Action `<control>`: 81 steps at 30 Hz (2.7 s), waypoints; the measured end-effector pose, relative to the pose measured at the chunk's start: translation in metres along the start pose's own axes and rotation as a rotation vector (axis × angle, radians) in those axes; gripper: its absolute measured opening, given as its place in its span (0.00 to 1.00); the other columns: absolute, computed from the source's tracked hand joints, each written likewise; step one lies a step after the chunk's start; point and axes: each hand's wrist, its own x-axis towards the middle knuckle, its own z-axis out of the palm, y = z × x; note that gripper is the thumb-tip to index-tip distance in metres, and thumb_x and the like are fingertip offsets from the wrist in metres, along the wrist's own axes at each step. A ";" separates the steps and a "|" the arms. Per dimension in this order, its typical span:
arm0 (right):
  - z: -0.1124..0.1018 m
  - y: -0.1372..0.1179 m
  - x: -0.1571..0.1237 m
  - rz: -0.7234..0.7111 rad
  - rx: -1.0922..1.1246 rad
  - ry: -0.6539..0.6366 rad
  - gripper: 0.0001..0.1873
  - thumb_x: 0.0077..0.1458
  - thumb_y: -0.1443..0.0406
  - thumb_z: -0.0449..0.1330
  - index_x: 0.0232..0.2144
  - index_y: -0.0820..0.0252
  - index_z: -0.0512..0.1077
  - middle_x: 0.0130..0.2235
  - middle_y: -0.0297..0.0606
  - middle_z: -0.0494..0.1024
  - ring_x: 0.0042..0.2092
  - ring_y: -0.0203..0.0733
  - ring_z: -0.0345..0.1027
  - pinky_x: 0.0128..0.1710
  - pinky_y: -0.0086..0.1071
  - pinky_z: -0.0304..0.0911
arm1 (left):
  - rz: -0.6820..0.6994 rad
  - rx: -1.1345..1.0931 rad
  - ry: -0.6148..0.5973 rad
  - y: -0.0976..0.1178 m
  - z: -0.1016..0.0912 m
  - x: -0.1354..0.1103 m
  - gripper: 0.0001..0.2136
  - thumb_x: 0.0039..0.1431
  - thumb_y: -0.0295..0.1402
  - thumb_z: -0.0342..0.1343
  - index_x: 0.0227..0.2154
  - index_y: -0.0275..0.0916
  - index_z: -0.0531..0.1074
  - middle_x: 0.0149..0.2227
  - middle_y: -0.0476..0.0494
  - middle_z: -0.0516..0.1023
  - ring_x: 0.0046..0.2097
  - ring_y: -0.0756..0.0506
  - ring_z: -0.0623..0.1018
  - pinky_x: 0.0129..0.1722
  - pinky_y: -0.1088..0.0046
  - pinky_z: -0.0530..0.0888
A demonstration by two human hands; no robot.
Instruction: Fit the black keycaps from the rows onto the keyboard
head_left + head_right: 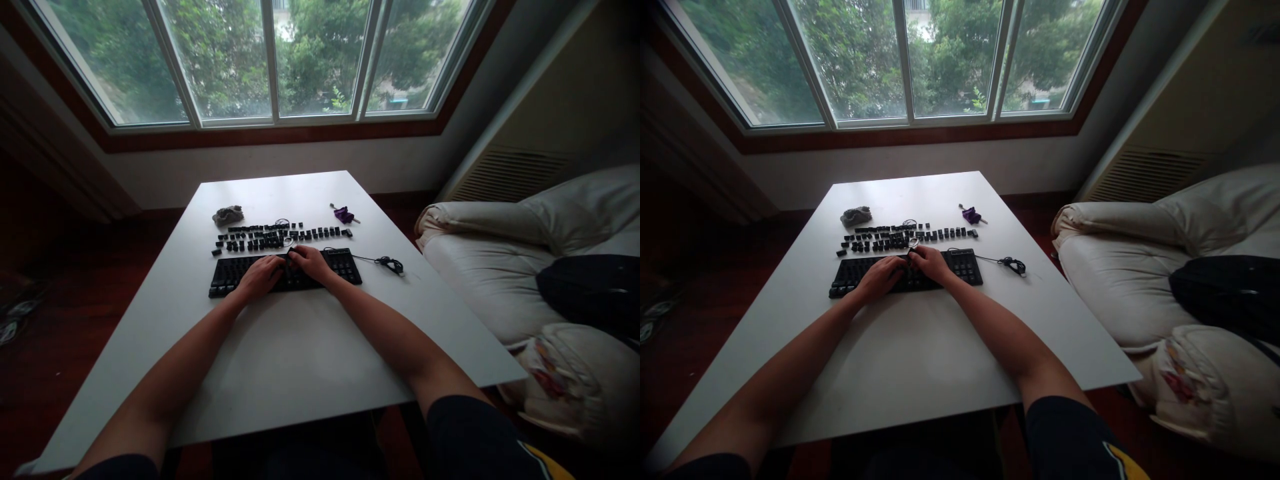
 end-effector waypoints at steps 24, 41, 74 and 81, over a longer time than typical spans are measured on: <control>-0.005 0.000 0.003 0.154 0.323 0.038 0.17 0.53 0.51 0.63 0.31 0.59 0.70 0.25 0.33 0.78 0.25 0.37 0.70 0.25 0.29 0.64 | -0.056 -0.103 0.128 -0.002 0.002 -0.005 0.10 0.68 0.33 0.48 0.49 0.43 0.68 0.53 0.42 0.71 0.42 0.46 0.76 0.45 0.68 0.71; -0.009 0.004 0.007 0.250 0.570 0.201 0.20 0.48 0.56 0.63 0.38 0.54 0.58 0.26 0.29 0.78 0.23 0.37 0.71 0.22 0.26 0.62 | -0.271 -0.420 0.169 -0.020 0.004 -0.001 0.11 0.62 0.35 0.55 0.46 0.42 0.73 0.39 0.47 0.78 0.39 0.46 0.77 0.43 0.68 0.72; -0.010 0.002 0.006 0.210 0.524 0.106 0.16 0.48 0.58 0.63 0.39 0.60 0.71 0.27 0.32 0.78 0.25 0.36 0.71 0.24 0.27 0.63 | -0.367 -0.851 0.213 -0.028 -0.004 0.003 0.18 0.56 0.44 0.63 0.45 0.39 0.76 0.38 0.44 0.80 0.41 0.45 0.79 0.42 0.70 0.74; -0.010 0.003 0.006 0.209 0.511 0.095 0.16 0.48 0.58 0.63 0.39 0.60 0.70 0.27 0.32 0.78 0.25 0.36 0.71 0.24 0.27 0.63 | -0.379 -0.843 0.226 -0.029 -0.003 0.002 0.17 0.56 0.44 0.63 0.44 0.39 0.76 0.38 0.43 0.81 0.42 0.44 0.79 0.43 0.69 0.74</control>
